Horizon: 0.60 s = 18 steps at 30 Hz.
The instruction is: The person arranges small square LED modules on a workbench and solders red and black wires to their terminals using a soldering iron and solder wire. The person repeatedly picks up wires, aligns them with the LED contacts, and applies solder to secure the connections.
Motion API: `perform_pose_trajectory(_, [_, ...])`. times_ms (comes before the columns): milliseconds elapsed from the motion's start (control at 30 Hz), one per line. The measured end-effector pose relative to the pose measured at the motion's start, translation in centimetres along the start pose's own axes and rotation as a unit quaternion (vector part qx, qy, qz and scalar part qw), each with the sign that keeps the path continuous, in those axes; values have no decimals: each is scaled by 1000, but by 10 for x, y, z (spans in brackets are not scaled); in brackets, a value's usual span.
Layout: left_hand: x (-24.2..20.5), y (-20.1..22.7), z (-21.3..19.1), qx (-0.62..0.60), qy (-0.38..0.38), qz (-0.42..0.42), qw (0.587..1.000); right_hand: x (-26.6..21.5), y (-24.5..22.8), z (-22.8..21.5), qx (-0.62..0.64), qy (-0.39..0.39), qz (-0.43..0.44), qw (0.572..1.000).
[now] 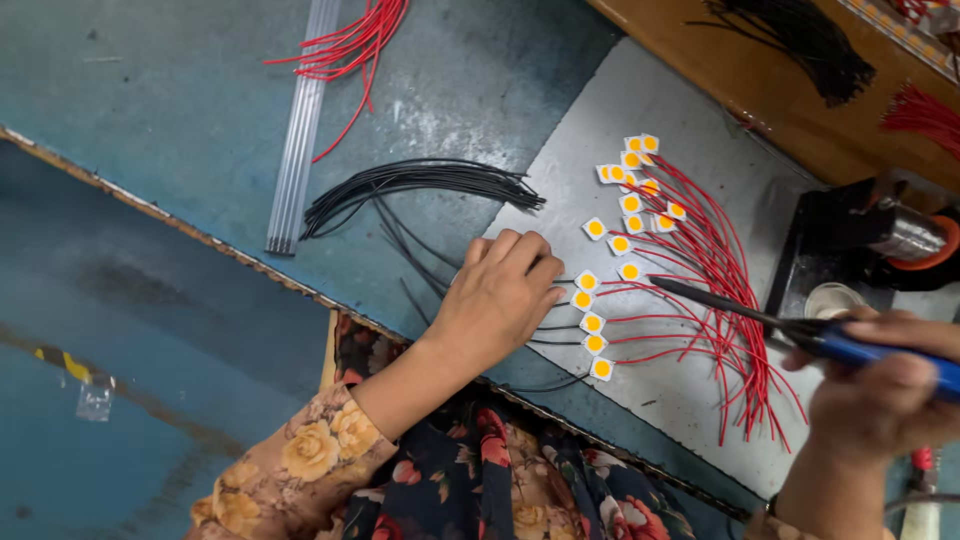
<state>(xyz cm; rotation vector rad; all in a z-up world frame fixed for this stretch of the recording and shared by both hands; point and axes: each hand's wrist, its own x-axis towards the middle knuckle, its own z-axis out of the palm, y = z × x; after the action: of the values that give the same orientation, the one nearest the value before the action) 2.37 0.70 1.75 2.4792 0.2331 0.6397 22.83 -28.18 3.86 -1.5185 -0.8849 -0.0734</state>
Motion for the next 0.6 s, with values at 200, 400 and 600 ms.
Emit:
perform_pose_trajectory(200, [21, 19, 22, -13, -35, 29, 999, -30, 16, -48, 4, 125, 74, 989])
perform_pose_trajectory(400, [16, 43, 35, 5, -83, 34, 996, -40, 6, -52, -37, 102, 39, 993])
perform_pose_trajectory(600, [36, 33, 46, 23, -3, 69, 997, -36, 4, -48, -25, 118, 39, 992])
